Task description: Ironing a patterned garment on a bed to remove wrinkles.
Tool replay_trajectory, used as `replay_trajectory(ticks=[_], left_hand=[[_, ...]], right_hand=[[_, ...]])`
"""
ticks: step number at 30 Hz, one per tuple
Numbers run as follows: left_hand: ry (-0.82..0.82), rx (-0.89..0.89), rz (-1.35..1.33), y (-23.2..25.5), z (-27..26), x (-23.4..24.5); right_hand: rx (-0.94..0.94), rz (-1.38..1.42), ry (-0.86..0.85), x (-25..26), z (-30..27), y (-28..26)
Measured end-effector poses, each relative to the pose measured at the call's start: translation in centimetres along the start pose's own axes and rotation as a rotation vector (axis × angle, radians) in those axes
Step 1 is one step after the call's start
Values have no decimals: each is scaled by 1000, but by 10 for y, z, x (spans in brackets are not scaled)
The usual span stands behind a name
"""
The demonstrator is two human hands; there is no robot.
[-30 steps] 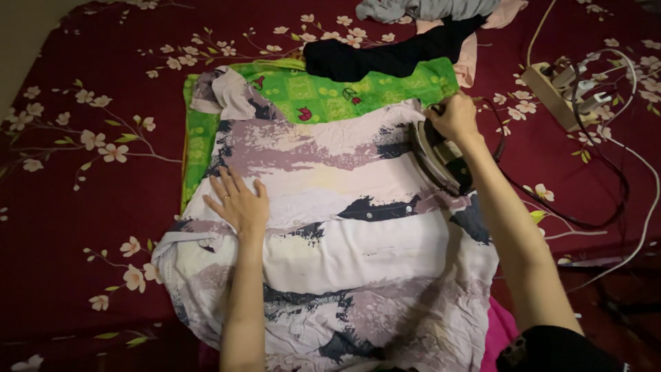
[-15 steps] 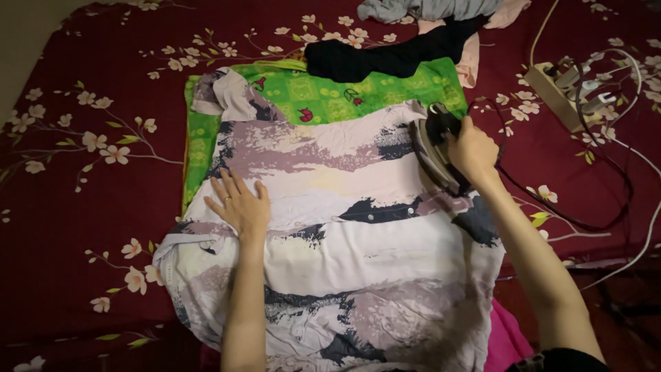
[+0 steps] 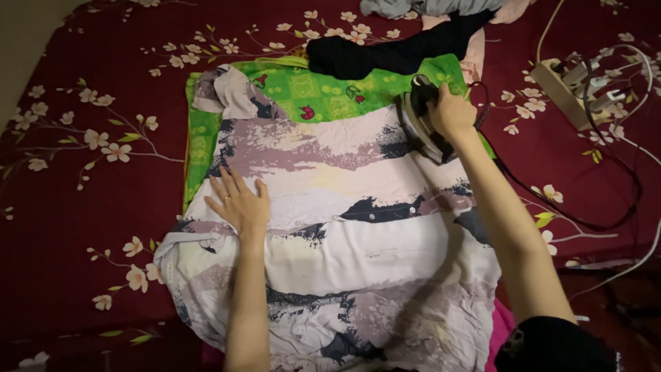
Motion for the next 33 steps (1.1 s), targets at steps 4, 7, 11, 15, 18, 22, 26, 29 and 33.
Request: replay_trajectory(ticks=[4, 7, 11, 15, 18, 22, 26, 29, 33], left_hand=[[11, -5, -12, -1, -1, 1], [8, -1, -11, -2, -1, -2], [-2, 2, -36, -2, -1, -3], [-11, -1, -30, 0, -2, -1], [-22, 6, -14, 1, -2, 3], [-35, 22, -8, 1, -2, 1], [-28, 17, 6, 1, -3, 1], [10, 1, 22, 2, 1, 7], [2, 10, 20, 5, 4, 15]], right_hand=[[38, -38, -67, -2, -13, 15], [63, -93, -99, 18, -52, 27], [68, -159, -126, 52, -113, 44], [39, -182, -71, 55, -146, 63], [26, -177, 54, 46, -147, 64], [38, -180, 156, 38, -131, 49], [19, -171, 244, 12, -96, 33], [-19, -201, 272, -25, -48, 28], [-111, -191, 299, -29, -12, 3]])
Point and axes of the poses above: each hand's wrist, its own z-axis towards the middle knuckle, its own x-axis out of the back of the hand, y = z × x, the point moved 3 cm from there along z, towards the middle knuckle, and after that the axes turned 4 degrees about -y, right-handed, at the moved point
